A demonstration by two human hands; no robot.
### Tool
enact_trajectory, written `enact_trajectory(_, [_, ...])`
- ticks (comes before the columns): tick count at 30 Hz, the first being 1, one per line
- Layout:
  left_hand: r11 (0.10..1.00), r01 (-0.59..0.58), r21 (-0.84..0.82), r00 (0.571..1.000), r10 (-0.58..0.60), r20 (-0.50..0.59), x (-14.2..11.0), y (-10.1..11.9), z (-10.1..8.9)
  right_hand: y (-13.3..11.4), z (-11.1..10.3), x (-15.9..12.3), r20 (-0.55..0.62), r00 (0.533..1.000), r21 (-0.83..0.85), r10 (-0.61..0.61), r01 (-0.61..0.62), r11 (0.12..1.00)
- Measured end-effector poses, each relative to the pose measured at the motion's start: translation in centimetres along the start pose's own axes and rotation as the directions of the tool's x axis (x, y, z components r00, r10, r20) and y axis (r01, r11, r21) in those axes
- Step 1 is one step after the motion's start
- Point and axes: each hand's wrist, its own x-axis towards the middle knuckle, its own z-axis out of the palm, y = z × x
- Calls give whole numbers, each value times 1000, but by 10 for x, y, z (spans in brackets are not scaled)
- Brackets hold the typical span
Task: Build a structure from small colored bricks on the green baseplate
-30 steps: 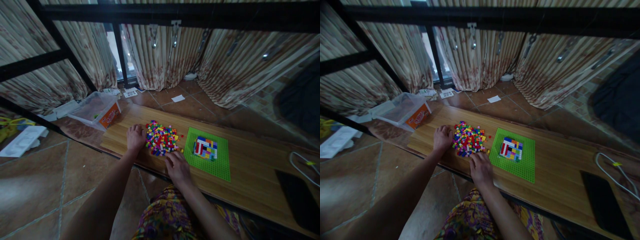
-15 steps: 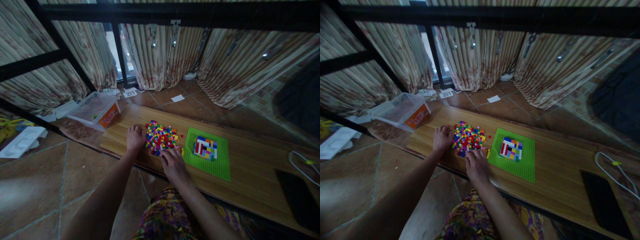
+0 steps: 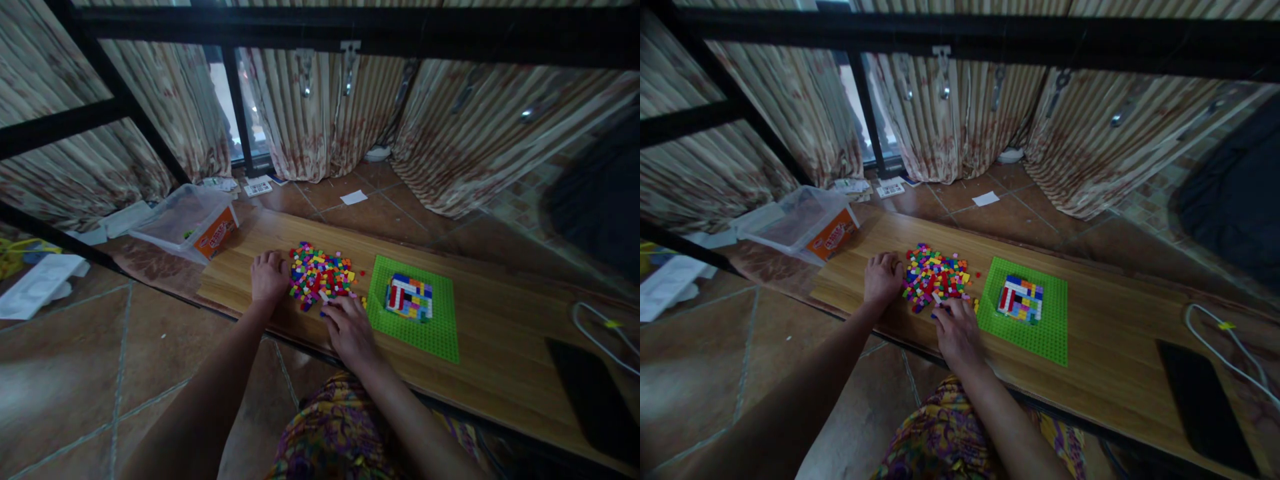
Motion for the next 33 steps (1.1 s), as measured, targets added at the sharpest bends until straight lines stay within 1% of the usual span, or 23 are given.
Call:
enact_trajectory(6, [1000,-17,0,1000,17,-15,2,-1,1,11,1,-7,-31,1000,18,7,-6,1000])
enact_trajectory(11, [1000,-28,2,999,28,-15,2,-1,0,20,3,-10,-28,999,41,-25,26,999])
enact_trajectory(18, [1000,-24,5,1000,24,-15,3,-2,1,25,4,-11,-25,999,47,-27,28,998])
enact_trajectory(22, [1000,-15,18,1000,15,-8,2,-1,1,26,0,-10,-18,999,50,-31,32,998])
enact_trajectory(28, [1000,3,11,1000,-3,6,1,0,0,26,-11,-4,25,998,69,-58,56,996])
enact_trajectory(33, [1000,-6,-2,1000,6,-4,0,-1,1,29,-16,-5,5,1000,106,-7,6,994])
